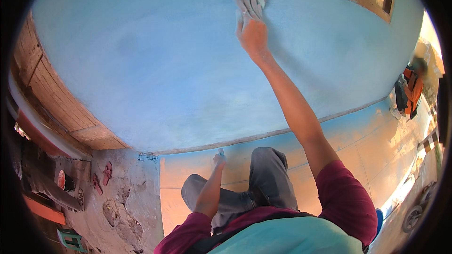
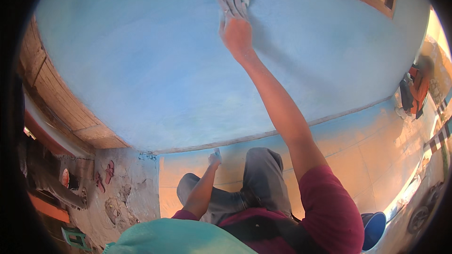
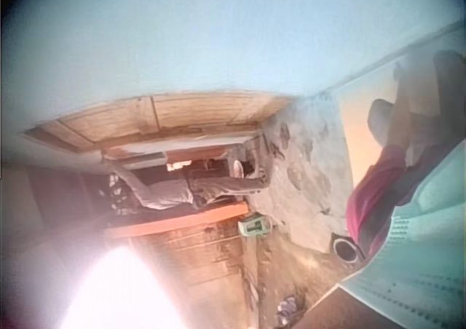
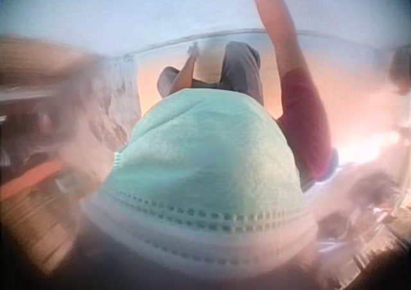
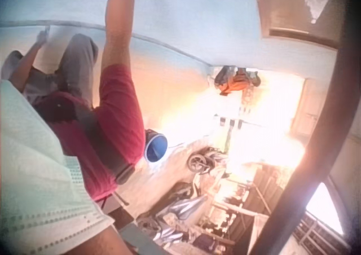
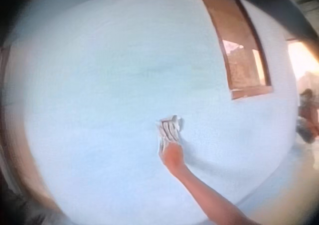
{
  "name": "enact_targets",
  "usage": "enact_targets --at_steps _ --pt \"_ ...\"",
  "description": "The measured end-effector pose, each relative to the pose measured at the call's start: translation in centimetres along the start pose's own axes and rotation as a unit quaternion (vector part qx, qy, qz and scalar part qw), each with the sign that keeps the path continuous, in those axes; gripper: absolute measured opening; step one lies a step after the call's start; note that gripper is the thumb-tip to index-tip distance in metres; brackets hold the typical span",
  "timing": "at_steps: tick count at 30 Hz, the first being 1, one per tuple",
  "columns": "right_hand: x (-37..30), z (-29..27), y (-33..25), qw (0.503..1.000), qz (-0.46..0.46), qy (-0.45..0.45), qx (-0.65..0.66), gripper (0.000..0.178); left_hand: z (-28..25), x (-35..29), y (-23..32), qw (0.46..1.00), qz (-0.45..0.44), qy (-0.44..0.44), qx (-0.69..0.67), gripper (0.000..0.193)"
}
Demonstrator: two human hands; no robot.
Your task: The person wipes a light blue wall with cloths held in both hands, moving in broad strokes across the surface. The person occasionally shifts position and reaches toward the upper wall and window frame while continuing to wipe.
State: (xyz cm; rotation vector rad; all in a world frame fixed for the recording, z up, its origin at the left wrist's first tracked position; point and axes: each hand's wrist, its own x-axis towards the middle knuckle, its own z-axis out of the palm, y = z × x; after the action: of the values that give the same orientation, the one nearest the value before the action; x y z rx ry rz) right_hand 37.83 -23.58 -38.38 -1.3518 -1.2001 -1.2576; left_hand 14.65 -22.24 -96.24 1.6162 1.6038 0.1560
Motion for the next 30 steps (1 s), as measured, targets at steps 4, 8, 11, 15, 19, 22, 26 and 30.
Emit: enact_targets --at_steps 4,8,11,15,19,22,26,30 --pt "-3.3 0.5 -3.7 0.983 -0.134 -0.122 0.014 0.035 -2.5 -1.0 3.6 0.977 0.16 0.139 0.03 0.056" --pt "-2.7 -2.3 3.5 0.993 -0.097 -0.07 -0.016 0.037 -9.3 -6.3 7.9 0.913 0.249 0.246 -0.21 0.043" --pt "-1.6 -7.2 12.3 0.997 0.039 0.013 -0.06 0.043 -14.5 -8.4 10.6 0.853 0.32 0.326 -0.251 0.039" --pt "-1.2 -7.5 13.8 0.982 0.15 0.099 -0.055 0.043 -22.6 -11.1 19.1 0.696 0.486 0.495 -0.188 0.037" --pt "-2.9 -4.2 5.2 0.999 0.045 -0.019 0.022 0.04 -27.8 -13.3 28.7 0.635 0.553 0.51 -0.173 0.038" --pt "-5.4 -4.1 4.3 0.993 -0.025 -0.114 0.019 0.045 -29.0 -11.9 33.1 0.655 0.546 0.511 -0.113 0.038" --pt "-6.0 -8.1 12.7 0.992 -0.046 -0.093 -0.076 0.046 -28.6 -10.9 35.3 0.606 0.524 0.597 -0.038 0.039" --pt "-4.8 -12.6 21.1 0.976 0.203 0.054 -0.059 0.046 -28.2 -11.7 35.9 0.646 0.516 0.557 -0.08 0.037"
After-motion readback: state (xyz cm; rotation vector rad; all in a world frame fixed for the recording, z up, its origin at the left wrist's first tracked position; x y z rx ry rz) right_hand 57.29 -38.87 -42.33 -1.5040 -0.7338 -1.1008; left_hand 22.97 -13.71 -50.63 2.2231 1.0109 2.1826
